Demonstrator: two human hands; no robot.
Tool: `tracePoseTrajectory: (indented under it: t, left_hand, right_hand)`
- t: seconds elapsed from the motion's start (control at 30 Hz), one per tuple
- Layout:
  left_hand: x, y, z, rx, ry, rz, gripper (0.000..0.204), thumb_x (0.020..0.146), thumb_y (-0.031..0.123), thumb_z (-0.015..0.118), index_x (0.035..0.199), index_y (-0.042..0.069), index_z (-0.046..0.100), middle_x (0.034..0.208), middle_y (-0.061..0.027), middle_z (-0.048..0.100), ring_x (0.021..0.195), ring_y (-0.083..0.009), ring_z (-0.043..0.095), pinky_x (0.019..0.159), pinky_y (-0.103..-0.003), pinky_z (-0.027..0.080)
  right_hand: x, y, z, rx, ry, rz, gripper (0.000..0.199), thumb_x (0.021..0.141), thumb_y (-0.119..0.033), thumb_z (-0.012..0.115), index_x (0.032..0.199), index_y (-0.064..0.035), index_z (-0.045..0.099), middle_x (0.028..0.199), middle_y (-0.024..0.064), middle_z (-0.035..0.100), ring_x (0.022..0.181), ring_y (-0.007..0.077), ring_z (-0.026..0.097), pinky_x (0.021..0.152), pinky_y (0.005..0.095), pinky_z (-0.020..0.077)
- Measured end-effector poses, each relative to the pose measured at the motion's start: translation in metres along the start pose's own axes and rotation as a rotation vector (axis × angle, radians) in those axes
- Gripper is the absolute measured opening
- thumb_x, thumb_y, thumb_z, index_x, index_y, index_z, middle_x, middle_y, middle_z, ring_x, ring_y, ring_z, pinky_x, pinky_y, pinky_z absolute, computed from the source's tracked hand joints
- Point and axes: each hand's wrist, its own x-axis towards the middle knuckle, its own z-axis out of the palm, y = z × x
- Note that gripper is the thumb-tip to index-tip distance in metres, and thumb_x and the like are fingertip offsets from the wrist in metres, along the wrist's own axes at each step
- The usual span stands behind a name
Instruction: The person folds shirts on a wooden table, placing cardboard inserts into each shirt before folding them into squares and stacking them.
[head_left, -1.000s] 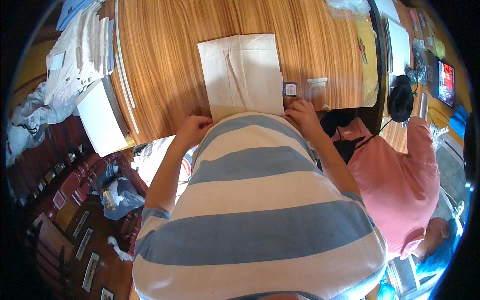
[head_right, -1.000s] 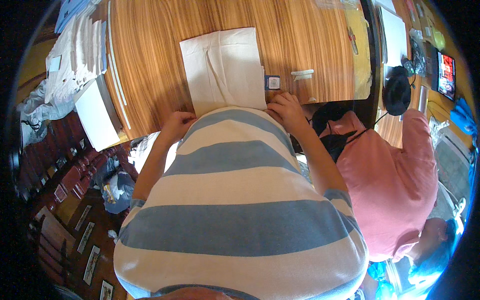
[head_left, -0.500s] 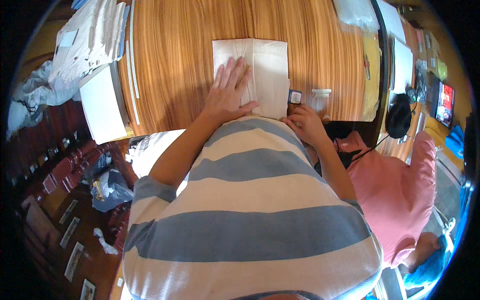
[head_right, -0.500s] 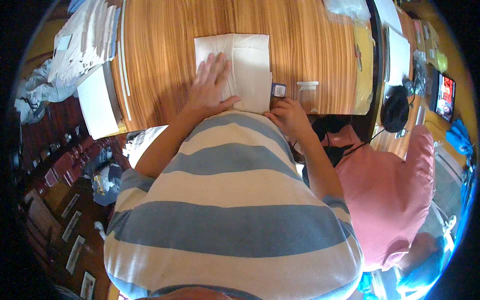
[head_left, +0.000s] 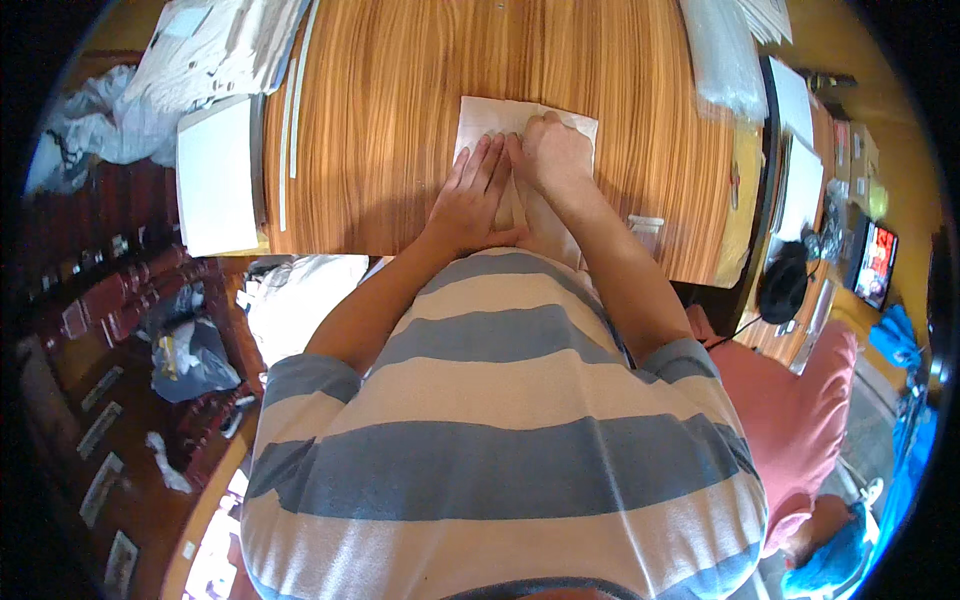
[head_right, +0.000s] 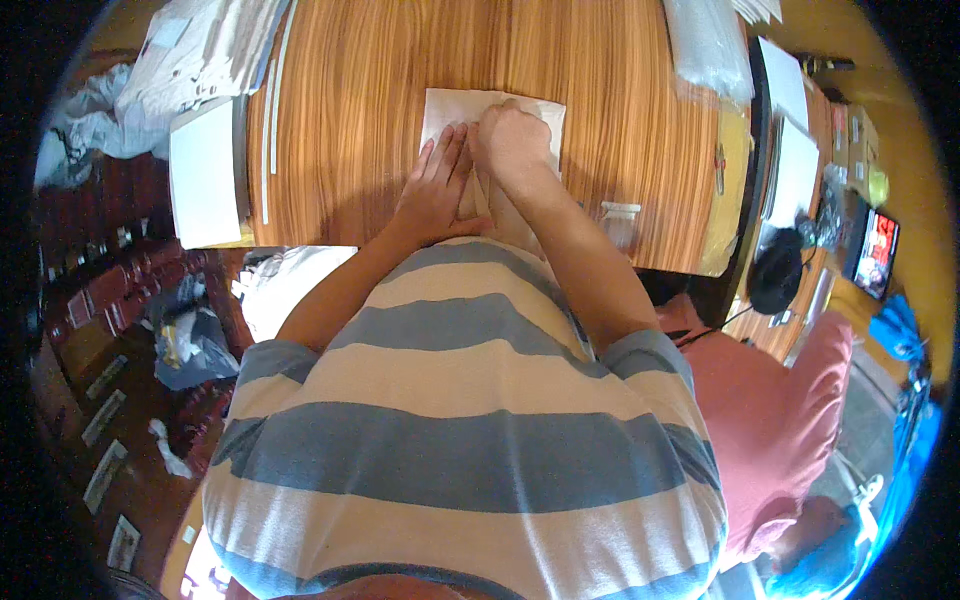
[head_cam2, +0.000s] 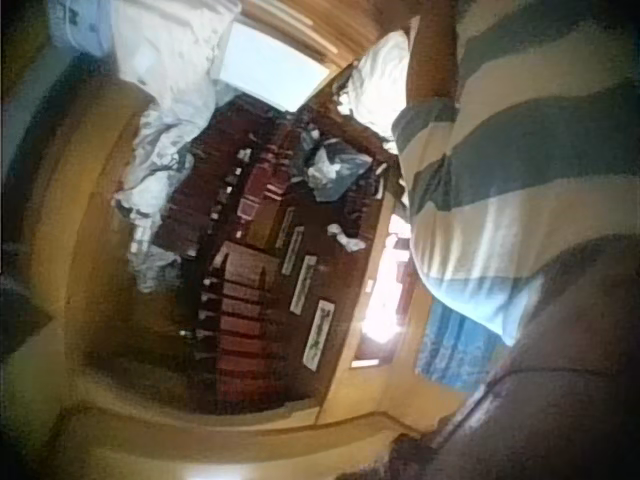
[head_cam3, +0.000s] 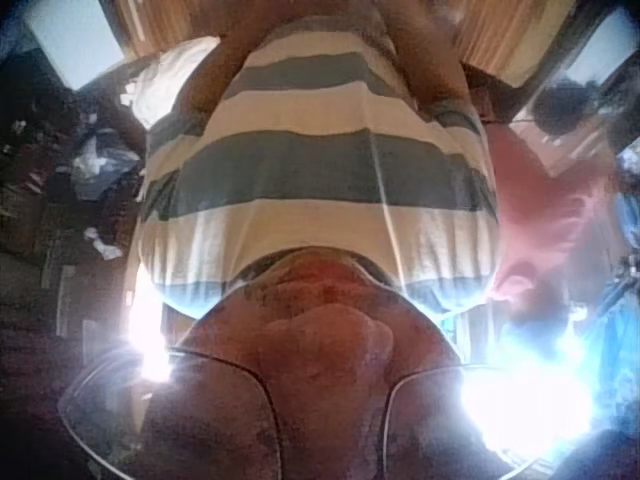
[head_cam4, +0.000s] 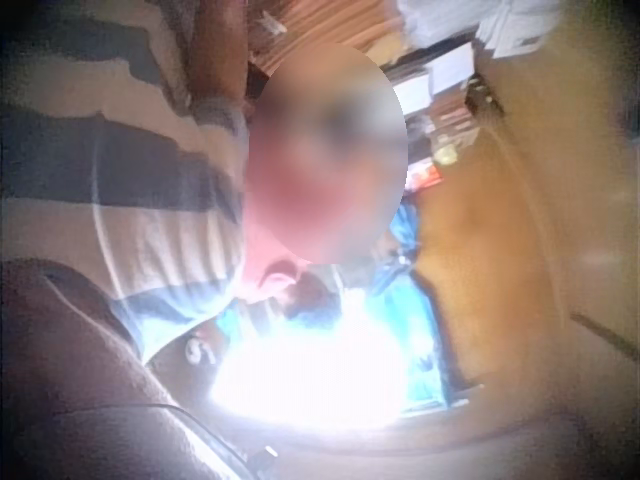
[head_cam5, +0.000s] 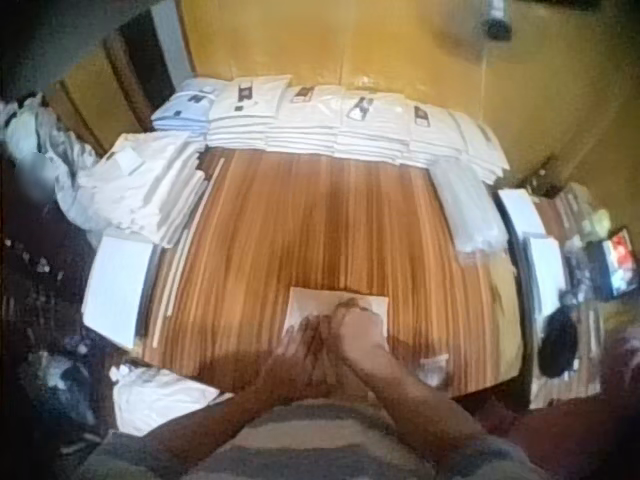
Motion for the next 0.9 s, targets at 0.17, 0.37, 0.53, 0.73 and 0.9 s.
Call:
tracePoseTrajectory:
  t: [0.17, 0.37, 0.53, 0.73, 0.9]
  left_hand:
    - [-0.002, 0.001, 0.001, 0.024, 0.015, 0.021, 0.104, 0.091, 0.076, 0.06, 0.161, 0.002, 0.042, 0.173, -0.0274, 0.025, 0.161, -0.0447, 0.021, 0.129, -0.06, 0.02]
    - [0.0, 0.005, 0.002, 0.011, 0.067, -0.022, 0.09, 0.093, 0.064, 0.064, 0.16, 0.008, 0.043, 0.173, -0.0239, 0.026, 0.16, -0.0445, 0.023, 0.129, -0.06, 0.021]
    - [0.001, 0.004, -0.005, -0.078, 0.066, -0.01, 0.095, 0.09, 0.068, 0.066, 0.159, 0.007, 0.044, 0.173, -0.0231, 0.027, 0.16, -0.0438, 0.023, 0.129, -0.06, 0.023]
    - [0.001, 0.006, -0.002, -0.053, 0.071, -0.026, 0.099, 0.089, 0.071, 0.066, 0.16, 0.006, 0.043, 0.173, -0.0225, 0.027, 0.16, -0.0436, 0.024, 0.129, -0.06, 0.023]
    - [-0.001, 0.006, -0.004, -0.058, 0.073, -0.038, 0.102, 0.088, 0.075, 0.065, 0.16, 0.006, 0.042, 0.173, -0.0225, 0.027, 0.161, -0.0433, 0.023, 0.129, -0.06, 0.022]
  right_hand:
    - [0.018, 0.022, 0.001, 0.014, -0.084, 0.034, 0.043, 0.095, -0.043, 0.065, 0.1, -0.004, 0.081, 0.103, 0.0259, 0.077, 0.102, 0.0404, 0.077, 0.089, 0.051, 0.0616]
    - [0.023, 0.039, -0.015, 0.085, -0.051, 0.135, 0.051, 0.092, -0.049, 0.066, 0.104, -0.0023, 0.08, 0.104, 0.0253, 0.078, 0.101, 0.0422, 0.076, 0.088, 0.053, 0.0609]
    - [0.048, 0.027, -0.006, -0.117, 0.053, -0.046, 0.045, 0.095, -0.044, 0.064, 0.111, -0.0051, 0.078, 0.11, 0.0215, 0.078, 0.105, 0.04, 0.076, 0.09, 0.0508, 0.0615]
    - [0.076, 0.033, -0.034, -0.169, -0.236, 0.094, 0.048, 0.094, -0.044, 0.067, 0.117, -0.0034, 0.077, 0.118, 0.0228, 0.077, 0.115, 0.0381, 0.074, 0.098, 0.0473, 0.0588]
    - [0.083, 0.094, -0.029, -0.031, -0.345, 0.211, 0.057, 0.089, -0.047, 0.073, 0.124, -0.0016, 0.074, 0.125, 0.0219, 0.075, 0.117, 0.0385, 0.072, 0.1, 0.0442, 0.0577]
